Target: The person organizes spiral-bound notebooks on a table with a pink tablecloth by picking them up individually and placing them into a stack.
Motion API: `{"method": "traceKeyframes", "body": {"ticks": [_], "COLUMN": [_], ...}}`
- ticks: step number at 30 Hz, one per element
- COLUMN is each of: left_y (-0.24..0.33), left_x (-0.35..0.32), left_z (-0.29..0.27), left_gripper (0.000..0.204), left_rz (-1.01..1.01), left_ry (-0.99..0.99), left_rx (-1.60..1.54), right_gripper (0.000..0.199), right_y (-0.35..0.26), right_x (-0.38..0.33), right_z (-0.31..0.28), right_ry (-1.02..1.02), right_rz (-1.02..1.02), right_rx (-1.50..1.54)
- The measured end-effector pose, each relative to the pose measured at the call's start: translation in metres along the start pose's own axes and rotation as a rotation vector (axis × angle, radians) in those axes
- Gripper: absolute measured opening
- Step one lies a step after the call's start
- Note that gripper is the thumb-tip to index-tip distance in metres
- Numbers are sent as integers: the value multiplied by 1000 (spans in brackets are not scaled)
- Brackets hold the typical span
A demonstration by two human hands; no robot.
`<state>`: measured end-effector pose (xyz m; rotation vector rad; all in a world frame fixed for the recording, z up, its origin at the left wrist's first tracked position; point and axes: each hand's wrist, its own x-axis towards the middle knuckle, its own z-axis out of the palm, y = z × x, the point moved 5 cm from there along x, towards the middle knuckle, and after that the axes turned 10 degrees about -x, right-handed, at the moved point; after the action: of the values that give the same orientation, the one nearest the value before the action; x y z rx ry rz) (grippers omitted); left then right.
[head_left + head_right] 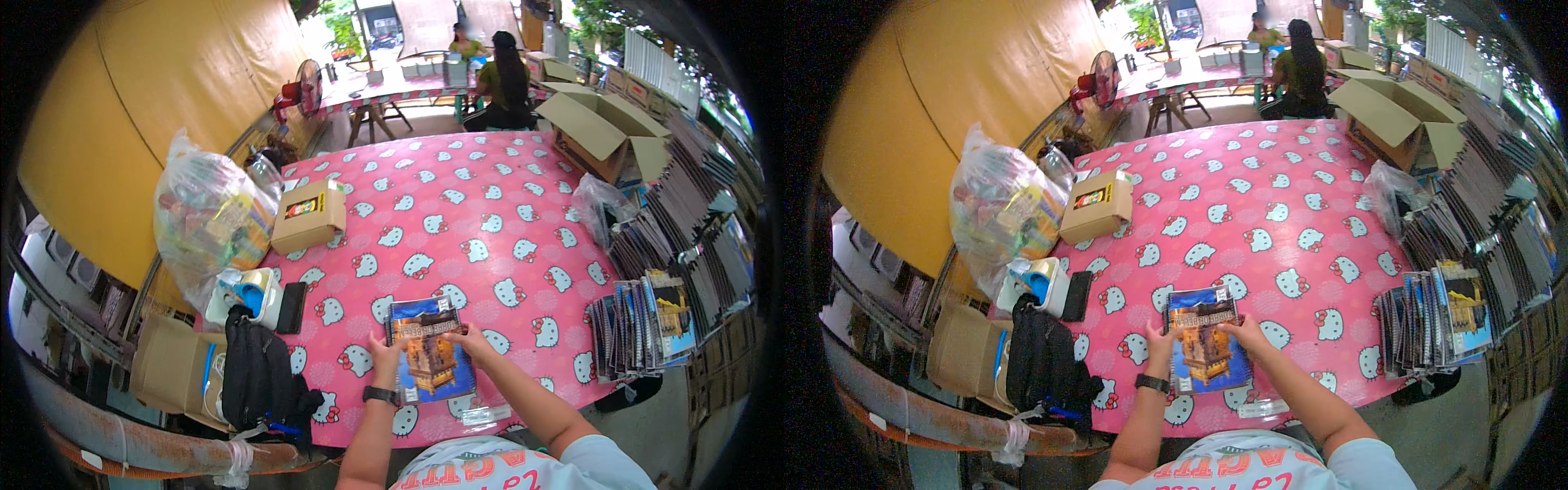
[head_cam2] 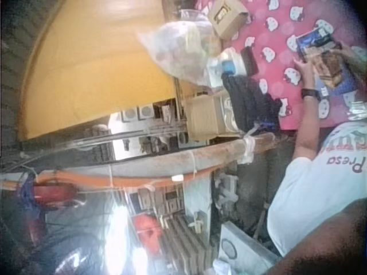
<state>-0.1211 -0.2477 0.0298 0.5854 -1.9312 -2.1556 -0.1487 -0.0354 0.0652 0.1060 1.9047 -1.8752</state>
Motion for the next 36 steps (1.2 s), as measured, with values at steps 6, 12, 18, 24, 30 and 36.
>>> {"method": "traceKeyframes", "body": {"ticks": [6,12,18,24,30,36], "left_y": [71,99,49,116,184,118], "left_x": [-40,-85,-105,-135,-227,-268], "left_z": [57,61,109,212,385,490], "left_gripper": [48,48,56,39,40,67], "left_rz": [-10,204,-24,86,108,-58], "left_ry": [-404,-498,-499,-668,-1126,-1038], "left_rx": [-386,-315,-226,-280,-399,206], "right_gripper": [56,87,69,60,60,58], "right_y": [-9,-69,-3,-100,-202,-136], "right_x": [-30,-100,-97,-198,-334,-349], "right_z": [-34,-60,-91,-176,-334,-458], "right_ry": [164,181,72,651,904,889], "right_rz": [-239,-658,-473,-468,-482,-50], "right_rx": [73,-232,-275,-640,-856,-1376]}}
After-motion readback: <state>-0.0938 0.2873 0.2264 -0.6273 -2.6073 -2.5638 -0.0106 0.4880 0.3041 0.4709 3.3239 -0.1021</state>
